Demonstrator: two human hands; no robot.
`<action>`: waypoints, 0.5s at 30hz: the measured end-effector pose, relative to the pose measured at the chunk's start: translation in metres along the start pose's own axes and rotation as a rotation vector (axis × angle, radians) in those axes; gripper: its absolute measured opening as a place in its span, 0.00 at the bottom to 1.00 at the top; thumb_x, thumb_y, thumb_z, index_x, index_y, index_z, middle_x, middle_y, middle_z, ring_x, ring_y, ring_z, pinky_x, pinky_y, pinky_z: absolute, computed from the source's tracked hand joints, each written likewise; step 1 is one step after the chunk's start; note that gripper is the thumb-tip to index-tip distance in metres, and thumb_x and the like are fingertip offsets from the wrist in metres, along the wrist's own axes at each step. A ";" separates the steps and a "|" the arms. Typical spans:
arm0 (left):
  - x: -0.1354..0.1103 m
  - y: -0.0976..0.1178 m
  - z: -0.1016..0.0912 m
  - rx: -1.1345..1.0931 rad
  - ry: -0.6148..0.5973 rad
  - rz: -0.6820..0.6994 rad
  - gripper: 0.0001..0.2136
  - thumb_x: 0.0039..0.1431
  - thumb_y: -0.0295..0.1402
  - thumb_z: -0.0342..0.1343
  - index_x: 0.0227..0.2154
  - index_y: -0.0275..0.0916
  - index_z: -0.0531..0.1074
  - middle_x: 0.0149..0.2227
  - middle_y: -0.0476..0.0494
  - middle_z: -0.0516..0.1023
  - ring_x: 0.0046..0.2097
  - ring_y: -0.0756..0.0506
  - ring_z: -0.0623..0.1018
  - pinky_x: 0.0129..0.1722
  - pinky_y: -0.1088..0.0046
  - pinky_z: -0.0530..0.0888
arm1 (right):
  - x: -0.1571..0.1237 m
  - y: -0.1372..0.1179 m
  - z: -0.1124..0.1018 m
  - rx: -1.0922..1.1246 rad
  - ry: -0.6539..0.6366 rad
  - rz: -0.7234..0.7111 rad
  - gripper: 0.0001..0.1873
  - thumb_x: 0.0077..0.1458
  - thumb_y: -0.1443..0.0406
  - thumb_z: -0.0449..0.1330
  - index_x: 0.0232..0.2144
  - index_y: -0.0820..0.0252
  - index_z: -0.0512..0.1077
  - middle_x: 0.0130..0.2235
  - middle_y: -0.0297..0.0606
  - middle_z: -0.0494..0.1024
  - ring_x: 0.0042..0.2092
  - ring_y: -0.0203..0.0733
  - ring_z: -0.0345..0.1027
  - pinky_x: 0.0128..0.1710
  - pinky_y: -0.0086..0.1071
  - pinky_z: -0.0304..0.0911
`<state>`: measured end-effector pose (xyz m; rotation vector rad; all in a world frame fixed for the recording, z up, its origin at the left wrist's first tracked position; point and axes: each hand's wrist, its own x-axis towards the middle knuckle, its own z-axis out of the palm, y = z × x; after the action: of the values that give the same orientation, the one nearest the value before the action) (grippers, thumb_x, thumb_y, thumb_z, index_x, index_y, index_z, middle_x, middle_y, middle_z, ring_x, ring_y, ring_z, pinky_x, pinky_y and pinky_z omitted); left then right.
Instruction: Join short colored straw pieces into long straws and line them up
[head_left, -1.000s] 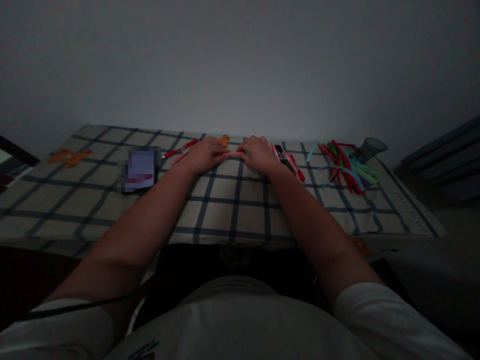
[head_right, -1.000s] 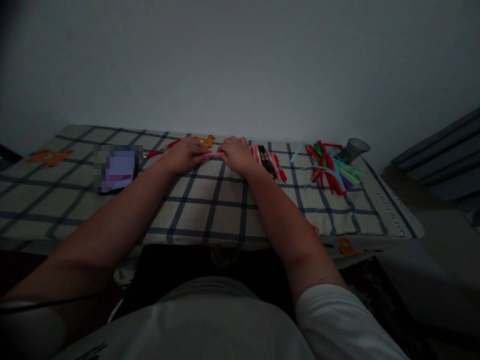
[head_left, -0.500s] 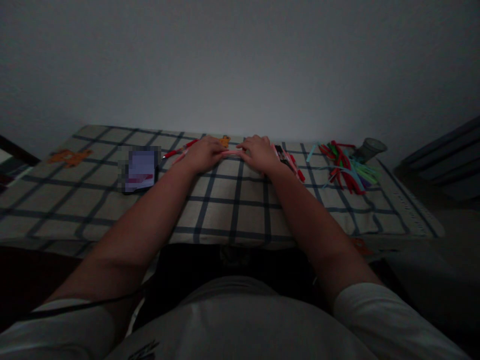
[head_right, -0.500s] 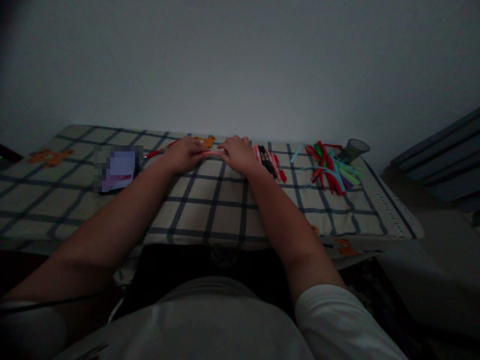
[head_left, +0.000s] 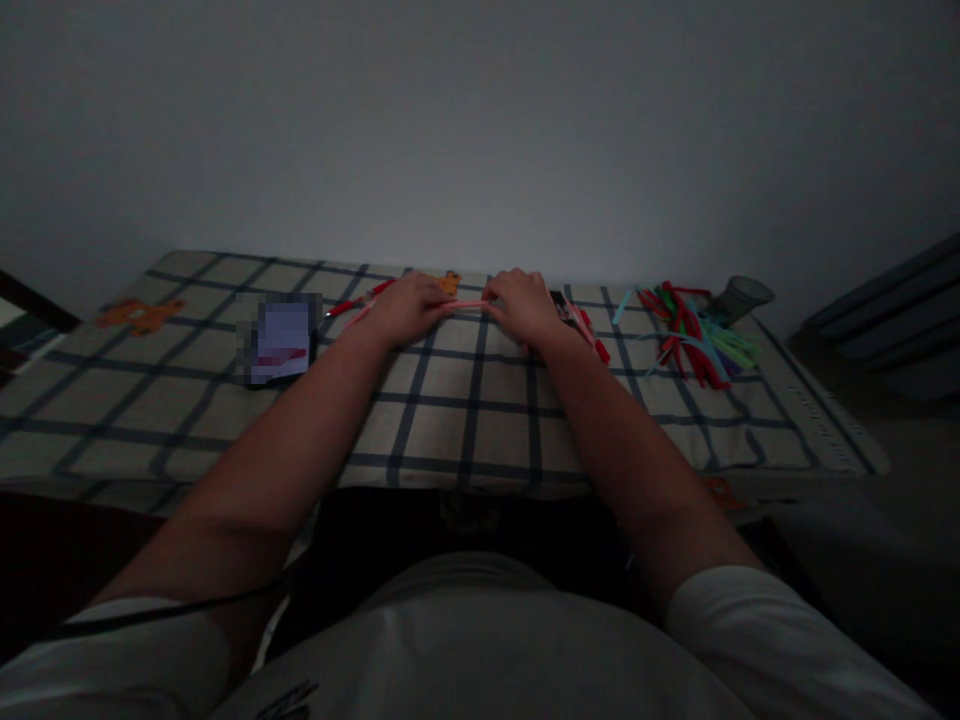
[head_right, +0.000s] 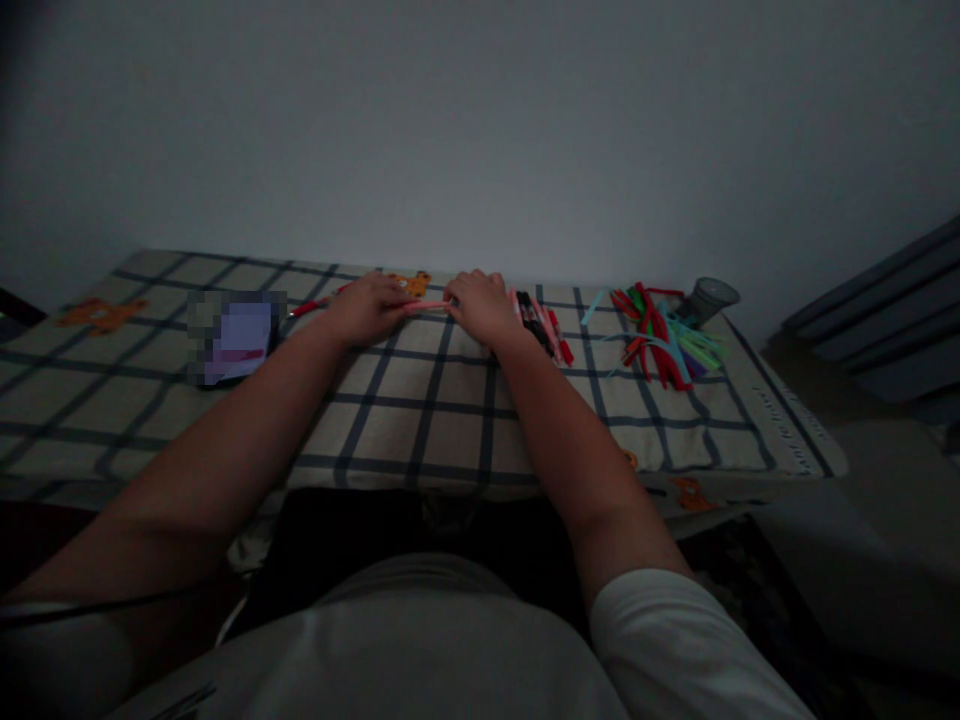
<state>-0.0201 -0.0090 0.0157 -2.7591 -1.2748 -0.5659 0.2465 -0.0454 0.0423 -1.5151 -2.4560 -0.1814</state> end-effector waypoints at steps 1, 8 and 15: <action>0.000 0.000 0.000 0.007 -0.004 -0.003 0.19 0.83 0.44 0.56 0.56 0.43 0.90 0.54 0.36 0.91 0.60 0.35 0.83 0.67 0.56 0.75 | 0.000 0.001 0.001 -0.003 0.000 -0.004 0.19 0.81 0.63 0.57 0.60 0.55 0.87 0.63 0.55 0.86 0.66 0.63 0.72 0.66 0.51 0.59; 0.000 0.002 -0.002 0.031 -0.028 -0.006 0.19 0.84 0.42 0.57 0.56 0.38 0.91 0.55 0.32 0.91 0.60 0.35 0.83 0.67 0.58 0.75 | 0.000 0.000 0.002 -0.040 -0.023 -0.019 0.21 0.85 0.61 0.54 0.61 0.57 0.87 0.64 0.55 0.85 0.66 0.63 0.70 0.64 0.50 0.58; 0.000 -0.002 0.002 0.041 0.014 0.020 0.19 0.84 0.43 0.56 0.56 0.41 0.91 0.53 0.36 0.91 0.58 0.37 0.83 0.65 0.60 0.76 | 0.003 0.002 0.010 -0.088 -0.036 -0.033 0.25 0.87 0.59 0.50 0.61 0.59 0.87 0.64 0.55 0.85 0.66 0.64 0.70 0.62 0.50 0.58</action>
<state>-0.0210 -0.0068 0.0141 -2.7266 -1.2405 -0.5503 0.2458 -0.0391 0.0337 -1.5269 -2.5332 -0.2740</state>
